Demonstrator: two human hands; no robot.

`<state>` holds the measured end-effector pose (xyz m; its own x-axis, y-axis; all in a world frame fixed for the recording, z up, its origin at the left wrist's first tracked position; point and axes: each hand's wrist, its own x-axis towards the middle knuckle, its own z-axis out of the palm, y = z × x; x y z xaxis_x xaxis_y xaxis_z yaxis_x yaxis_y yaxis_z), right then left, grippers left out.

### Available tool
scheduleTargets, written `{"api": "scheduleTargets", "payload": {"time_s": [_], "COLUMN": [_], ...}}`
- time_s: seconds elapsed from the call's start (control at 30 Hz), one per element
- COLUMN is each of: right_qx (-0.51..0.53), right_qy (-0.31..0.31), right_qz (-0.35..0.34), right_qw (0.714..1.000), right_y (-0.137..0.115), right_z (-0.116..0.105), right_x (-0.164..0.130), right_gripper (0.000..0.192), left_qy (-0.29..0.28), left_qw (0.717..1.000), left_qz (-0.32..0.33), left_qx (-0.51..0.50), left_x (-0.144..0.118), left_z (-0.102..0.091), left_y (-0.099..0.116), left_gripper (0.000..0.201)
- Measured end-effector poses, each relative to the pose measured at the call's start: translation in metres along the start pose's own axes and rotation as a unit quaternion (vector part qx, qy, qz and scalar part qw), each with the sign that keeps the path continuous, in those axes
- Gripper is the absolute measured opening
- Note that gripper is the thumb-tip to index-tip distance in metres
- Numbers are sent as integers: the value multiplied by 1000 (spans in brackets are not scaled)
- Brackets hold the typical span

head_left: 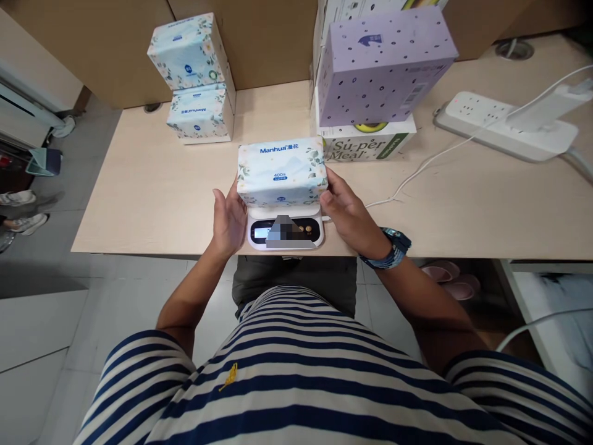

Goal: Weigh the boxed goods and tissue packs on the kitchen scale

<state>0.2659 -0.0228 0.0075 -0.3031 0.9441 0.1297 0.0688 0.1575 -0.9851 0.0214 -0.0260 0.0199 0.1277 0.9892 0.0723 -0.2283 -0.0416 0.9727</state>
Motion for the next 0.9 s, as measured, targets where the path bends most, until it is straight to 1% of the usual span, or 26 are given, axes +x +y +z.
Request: {"api": "scheduleTargets", "payload": {"time_s": [0.07, 0.1, 0.13, 0.2, 0.27, 0.33, 0.4, 0.47, 0.5, 0.6, 0.63, 0.67, 0.7, 0.77, 0.83, 0.9], "right_qx": [5, 9, 15, 21, 12, -11, -28, -23, -15, 7, 7, 3, -6, -39, -80, -102], "right_qy": [6, 19, 42, 100, 148, 168, 183, 193, 180, 90, 69, 62, 70, 105, 166, 239], "right_qz": [9, 19, 30, 41, 30, 15, 9, 11, 12, -1, -12, -27, -44, -79, -108, -123], "right_qw": [1000, 1000, 999, 994, 988, 986, 983, 981, 984, 996, 998, 998, 997, 991, 977, 958], "right_y": [3, 6, 10, 21, 34, 44, 48, 42, 36, 13, 7, 1, -2, -2, 5, 16], "right_z": [1, 2, 3, 7, 11, 15, 21, 27, 31, 40, 41, 42, 41, 35, 24, 8], "right_x": [0, 1, 1, 2, 3, 5, 7, 7, 7, 1, -2, -5, -9, -18, -28, -37], "right_gripper": [92, 93, 95, 96, 93, 89, 86, 87, 88, 96, 99, 102, 103, 100, 92, 83], "left_qy": [-4, 1, 13, 57, 101, 121, 122, 103, 83, -1, -26, -47, -61, -76, -94, -125], "left_qw": [1000, 1000, 1000, 998, 993, 988, 987, 989, 992, 995, 994, 991, 989, 987, 985, 982], "left_qz": [4, 8, 15, 33, 51, 60, 61, 64, 63, 74, 87, 103, 115, 127, 130, 128], "left_qx": [-13, -17, -16, 2, 38, 73, 87, 83, 77, 66, 67, 69, 71, 67, 61, 65], "left_x": [1, 1, 2, 4, 6, 6, 4, 1, -1, -7, -9, -11, -12, -15, -16, -12], "left_z": [-4, -7, -12, -22, -31, -37, -37, -33, -30, -20, -16, -12, -6, 8, 27, 48], "left_y": [-2, -2, -2, 2, 8, 13, 16, 13, 11, 7, 9, 11, 15, 25, 31, 31], "left_gripper": [101, 99, 97, 94, 96, 100, 99, 95, 92, 83, 81, 81, 82, 85, 88, 85]}}
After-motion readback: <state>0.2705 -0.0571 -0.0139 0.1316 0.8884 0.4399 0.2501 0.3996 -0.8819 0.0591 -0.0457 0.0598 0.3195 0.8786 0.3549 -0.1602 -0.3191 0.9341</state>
